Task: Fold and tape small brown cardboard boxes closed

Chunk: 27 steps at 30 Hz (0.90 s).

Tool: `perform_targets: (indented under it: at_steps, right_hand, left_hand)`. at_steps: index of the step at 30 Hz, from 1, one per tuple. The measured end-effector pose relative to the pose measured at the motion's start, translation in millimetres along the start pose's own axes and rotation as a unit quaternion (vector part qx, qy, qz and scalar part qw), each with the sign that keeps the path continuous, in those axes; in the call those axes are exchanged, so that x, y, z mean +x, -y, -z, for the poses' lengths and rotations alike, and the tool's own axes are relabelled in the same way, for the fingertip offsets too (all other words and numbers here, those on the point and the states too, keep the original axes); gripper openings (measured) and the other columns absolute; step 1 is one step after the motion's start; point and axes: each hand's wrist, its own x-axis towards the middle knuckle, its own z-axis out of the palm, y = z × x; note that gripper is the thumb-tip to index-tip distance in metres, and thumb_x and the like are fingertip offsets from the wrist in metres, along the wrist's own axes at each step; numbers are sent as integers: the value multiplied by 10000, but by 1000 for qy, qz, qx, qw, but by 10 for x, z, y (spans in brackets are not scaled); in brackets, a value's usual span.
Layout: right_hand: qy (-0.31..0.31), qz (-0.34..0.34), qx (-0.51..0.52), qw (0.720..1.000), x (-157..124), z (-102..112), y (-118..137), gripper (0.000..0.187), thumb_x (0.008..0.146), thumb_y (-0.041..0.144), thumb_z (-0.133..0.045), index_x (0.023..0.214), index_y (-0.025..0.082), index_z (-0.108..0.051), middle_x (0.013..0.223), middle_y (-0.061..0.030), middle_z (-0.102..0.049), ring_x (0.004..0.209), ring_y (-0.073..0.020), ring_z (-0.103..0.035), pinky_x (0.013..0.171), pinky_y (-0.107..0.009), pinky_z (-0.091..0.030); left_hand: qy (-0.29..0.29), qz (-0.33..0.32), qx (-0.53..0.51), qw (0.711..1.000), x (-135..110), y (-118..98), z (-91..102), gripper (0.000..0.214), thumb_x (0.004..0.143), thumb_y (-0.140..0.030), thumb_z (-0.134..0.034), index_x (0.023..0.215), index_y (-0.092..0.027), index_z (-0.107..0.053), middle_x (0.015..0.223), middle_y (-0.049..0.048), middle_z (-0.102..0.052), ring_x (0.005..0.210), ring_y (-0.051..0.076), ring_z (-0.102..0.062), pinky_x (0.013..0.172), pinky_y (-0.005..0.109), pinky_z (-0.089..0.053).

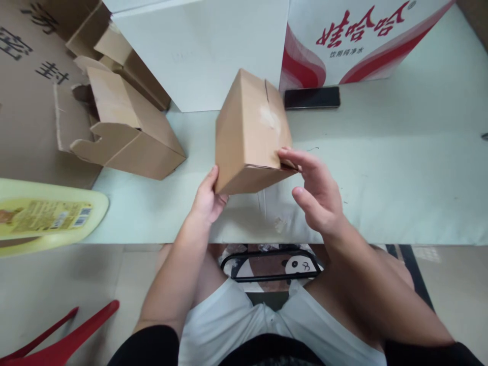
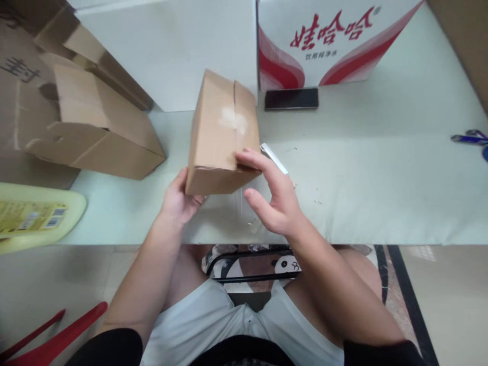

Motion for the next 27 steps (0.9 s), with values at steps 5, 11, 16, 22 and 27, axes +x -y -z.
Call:
perform_targets:
  at_steps: [5, 11, 16, 22, 27]
  right_hand:
    - [-46, 47, -144, 987, 77, 81, 87, 271, 964, 401, -526, 1102, 274, -721, 1275, -55, -702, 1352, -298, -587, 1255, -588, -375]
    - [10, 77, -135, 988, 135, 54, 2, 195, 932, 292, -554, 962, 260, -744, 1178, -34, -757, 1212, -254, -676, 1263, -564, -379]
    - [65, 102, -55, 991, 120, 12, 84, 160, 934, 287, -572, 899, 254, -725, 1067, -28, -778, 1101, -234, -717, 1207, -526, -448]
    - [-123, -132, -201, 963, 79, 136, -162, 218, 939, 345, -504, 927, 228, -687, 979, -70, -734, 946, -238, -693, 859, -433, -582]
    - [53, -327, -437, 836, 84, 264, -428, 432, 843, 335, -616, 1247, 189, -656, 1194, -166, -684, 1033, -354, -653, 821, -505, -540]
  left_hand:
    - [95, 83, 166, 978, -36, 36, -6, 385, 808, -366, -793, 1115, -147, -719, 1039, 108, -775, 815, 192, -740, 697, 277, -624]
    - [14, -365, 373, 853, -120, -95, 71, 571, 854, -617, -693, 1307, -270, -655, 1485, 119, -594, 1412, 332, -539, 1144, 508, -495]
    - [126, -509, 496, 693, -253, -156, -6, 609, 893, -760, -460, 1246, -336, -717, 1411, 60, -646, 1455, 359, -479, 1275, 611, -284]
    - [127, -558, 483, 663, -234, -49, -89, 526, 981, -575, -360, 1269, -327, -723, 1353, 63, -689, 1287, 310, -595, 1203, 585, -382]
    - [109, -566, 485, 658, -222, -23, -74, 529, 983, -551, -335, 1255, -324, -727, 1337, 56, -701, 1278, 297, -598, 1187, 570, -397]
